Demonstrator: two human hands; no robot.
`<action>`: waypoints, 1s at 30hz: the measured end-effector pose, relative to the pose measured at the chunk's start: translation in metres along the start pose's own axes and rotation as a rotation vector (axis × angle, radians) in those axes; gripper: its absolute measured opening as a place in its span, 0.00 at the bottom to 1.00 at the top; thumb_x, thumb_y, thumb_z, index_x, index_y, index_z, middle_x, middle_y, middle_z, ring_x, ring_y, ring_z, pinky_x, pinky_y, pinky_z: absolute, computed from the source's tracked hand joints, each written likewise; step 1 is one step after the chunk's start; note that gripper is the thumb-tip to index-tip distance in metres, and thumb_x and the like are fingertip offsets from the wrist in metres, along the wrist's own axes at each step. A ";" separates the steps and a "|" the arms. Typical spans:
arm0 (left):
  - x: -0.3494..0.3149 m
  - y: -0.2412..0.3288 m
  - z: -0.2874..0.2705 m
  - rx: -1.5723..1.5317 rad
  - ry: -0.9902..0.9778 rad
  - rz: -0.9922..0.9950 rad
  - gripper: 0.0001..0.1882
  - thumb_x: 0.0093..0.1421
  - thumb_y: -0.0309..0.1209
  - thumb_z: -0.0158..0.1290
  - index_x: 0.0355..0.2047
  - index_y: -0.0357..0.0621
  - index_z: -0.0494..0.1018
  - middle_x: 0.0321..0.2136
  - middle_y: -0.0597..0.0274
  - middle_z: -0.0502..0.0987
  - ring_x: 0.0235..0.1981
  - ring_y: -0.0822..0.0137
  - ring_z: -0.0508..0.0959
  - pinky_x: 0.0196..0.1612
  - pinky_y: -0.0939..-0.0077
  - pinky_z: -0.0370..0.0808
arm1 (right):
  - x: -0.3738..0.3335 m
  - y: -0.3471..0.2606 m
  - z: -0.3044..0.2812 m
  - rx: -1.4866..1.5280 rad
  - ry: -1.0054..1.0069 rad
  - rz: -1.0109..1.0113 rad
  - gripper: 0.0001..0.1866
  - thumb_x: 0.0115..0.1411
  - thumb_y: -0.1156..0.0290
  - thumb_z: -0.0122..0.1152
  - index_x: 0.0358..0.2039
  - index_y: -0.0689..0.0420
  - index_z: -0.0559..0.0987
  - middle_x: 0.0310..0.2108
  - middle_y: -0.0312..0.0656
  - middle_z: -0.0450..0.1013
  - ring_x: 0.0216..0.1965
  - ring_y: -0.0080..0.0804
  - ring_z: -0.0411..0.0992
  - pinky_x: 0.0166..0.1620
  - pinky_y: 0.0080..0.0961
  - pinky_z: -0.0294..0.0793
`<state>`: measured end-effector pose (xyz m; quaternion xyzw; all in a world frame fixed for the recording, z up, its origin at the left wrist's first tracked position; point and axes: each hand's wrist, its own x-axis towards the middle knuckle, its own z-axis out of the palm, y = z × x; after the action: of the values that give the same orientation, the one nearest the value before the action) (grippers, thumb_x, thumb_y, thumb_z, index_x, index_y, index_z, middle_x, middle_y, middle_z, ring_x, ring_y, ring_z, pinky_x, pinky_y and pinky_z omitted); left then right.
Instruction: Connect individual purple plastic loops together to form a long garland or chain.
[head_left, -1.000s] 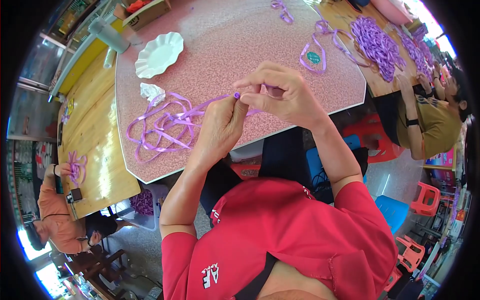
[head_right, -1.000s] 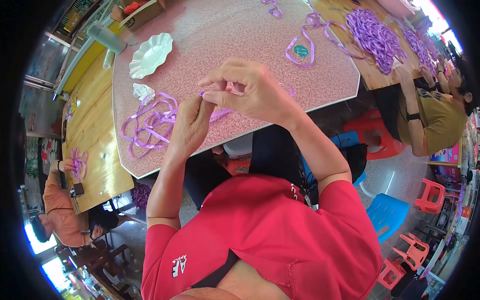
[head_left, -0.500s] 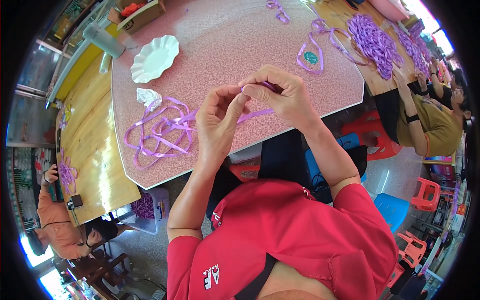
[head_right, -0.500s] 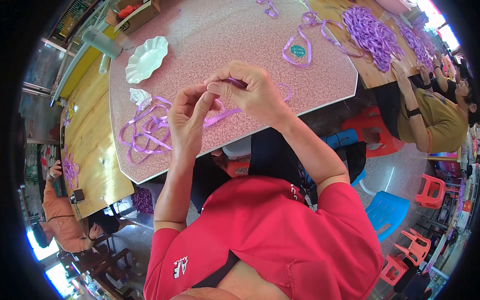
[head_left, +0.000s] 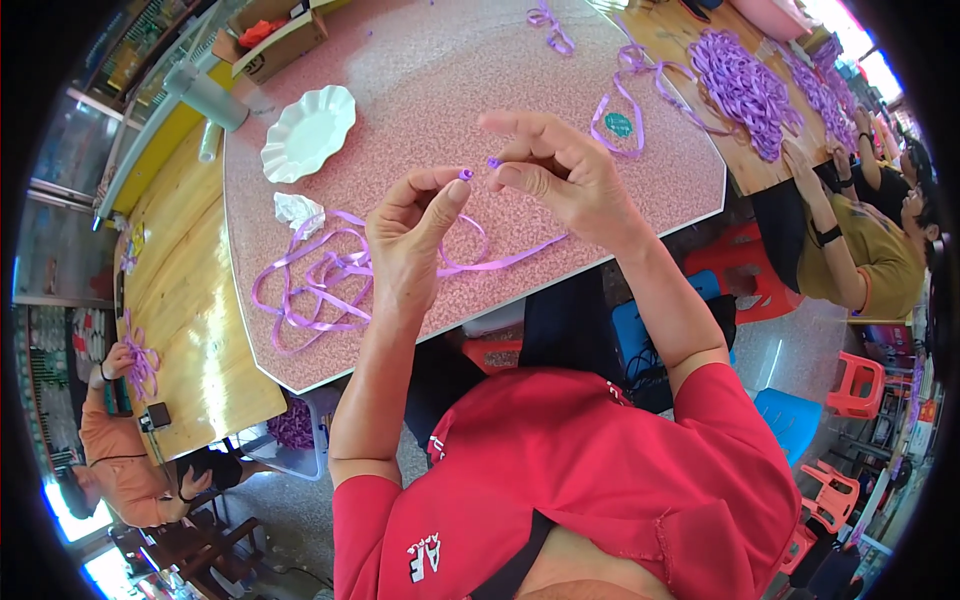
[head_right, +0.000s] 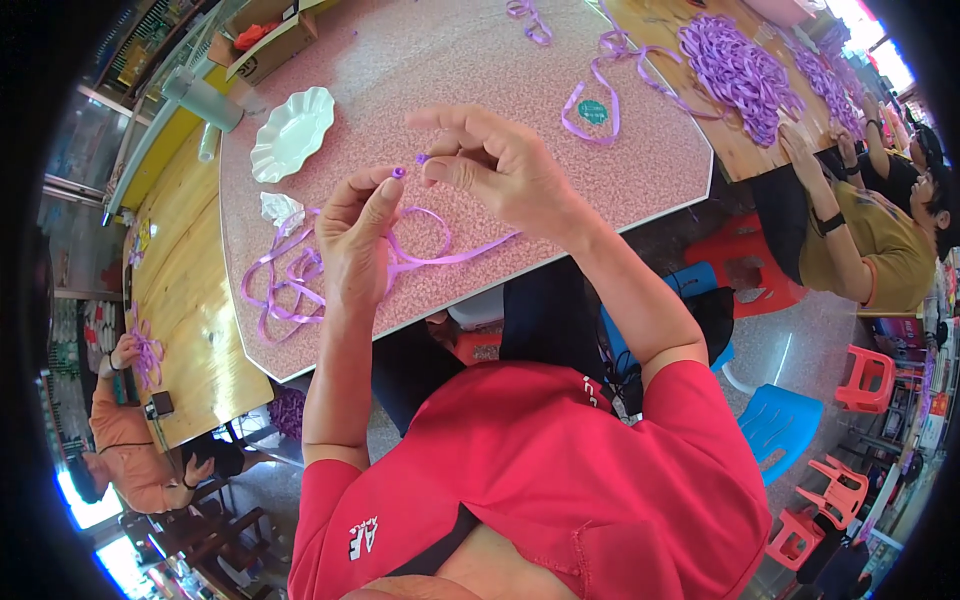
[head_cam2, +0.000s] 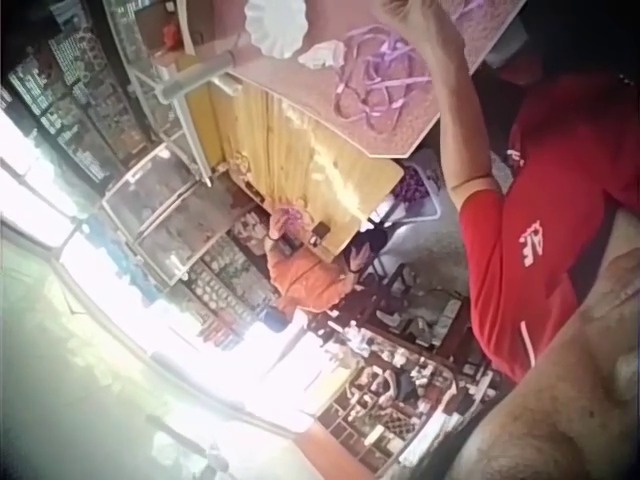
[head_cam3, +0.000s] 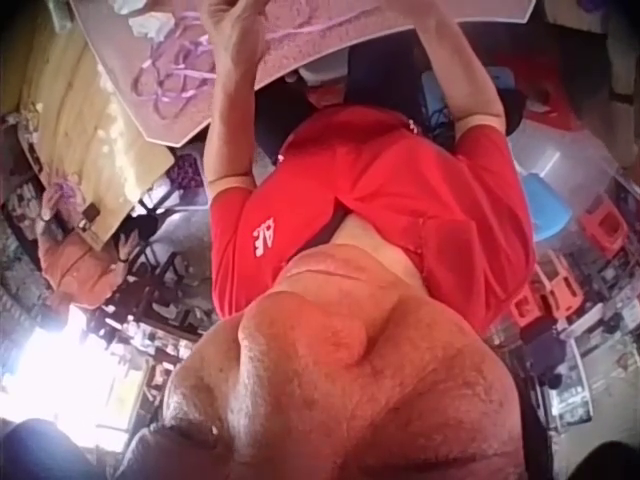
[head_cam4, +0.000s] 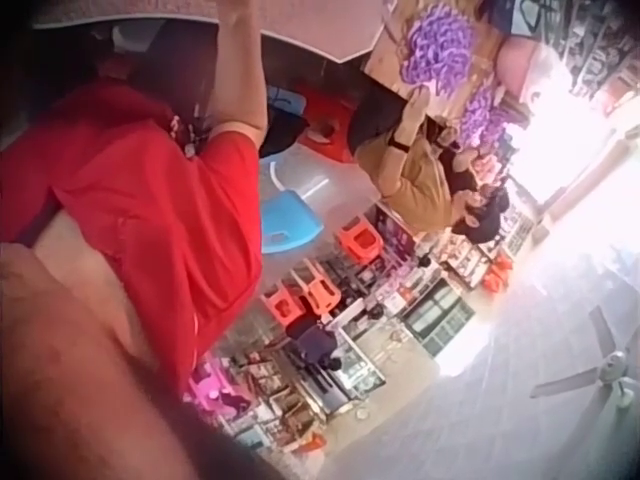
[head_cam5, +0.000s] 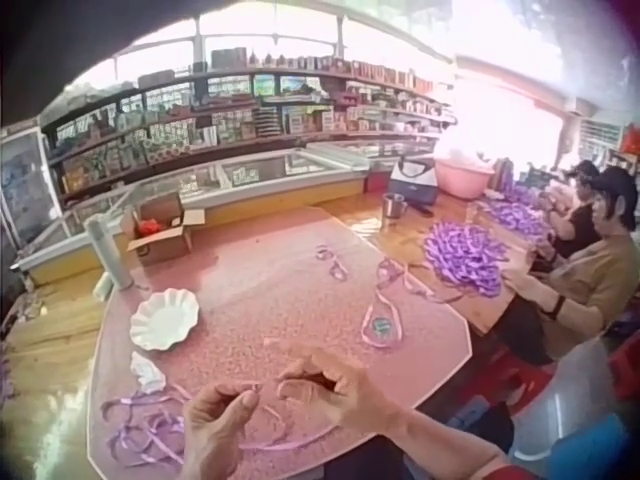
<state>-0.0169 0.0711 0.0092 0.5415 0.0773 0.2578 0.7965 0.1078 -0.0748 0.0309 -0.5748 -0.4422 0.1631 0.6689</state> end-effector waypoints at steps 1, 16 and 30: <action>0.004 0.001 -0.001 -0.001 -0.015 0.003 0.09 0.60 0.24 0.60 0.41 0.38 0.78 0.36 0.68 0.79 0.38 0.79 0.75 0.44 0.84 0.71 | 0.004 0.001 0.000 0.060 0.021 -0.011 0.10 0.61 0.80 0.61 0.44 0.61 0.81 0.39 0.36 0.78 0.38 0.21 0.77 0.43 0.16 0.75; 0.047 -0.010 -0.044 0.044 -0.027 0.004 0.07 0.61 0.24 0.59 0.40 0.39 0.78 0.36 0.66 0.79 0.39 0.77 0.76 0.46 0.83 0.71 | 0.060 0.045 0.008 0.099 -0.115 0.246 0.08 0.60 0.72 0.66 0.40 0.56 0.85 0.22 0.27 0.73 0.22 0.10 0.62 0.23 0.12 0.58; 0.053 -0.027 -0.057 -0.021 0.009 -0.054 0.06 0.61 0.23 0.59 0.39 0.40 0.78 0.34 0.69 0.78 0.36 0.79 0.74 0.42 0.84 0.70 | 0.065 0.070 0.012 0.226 -0.133 0.385 0.09 0.59 0.75 0.67 0.41 0.60 0.80 0.30 0.32 0.76 0.29 0.12 0.70 0.30 0.10 0.67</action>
<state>0.0140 0.1366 -0.0300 0.5296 0.0927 0.2392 0.8085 0.1547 0.0000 -0.0072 -0.5582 -0.3463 0.3736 0.6549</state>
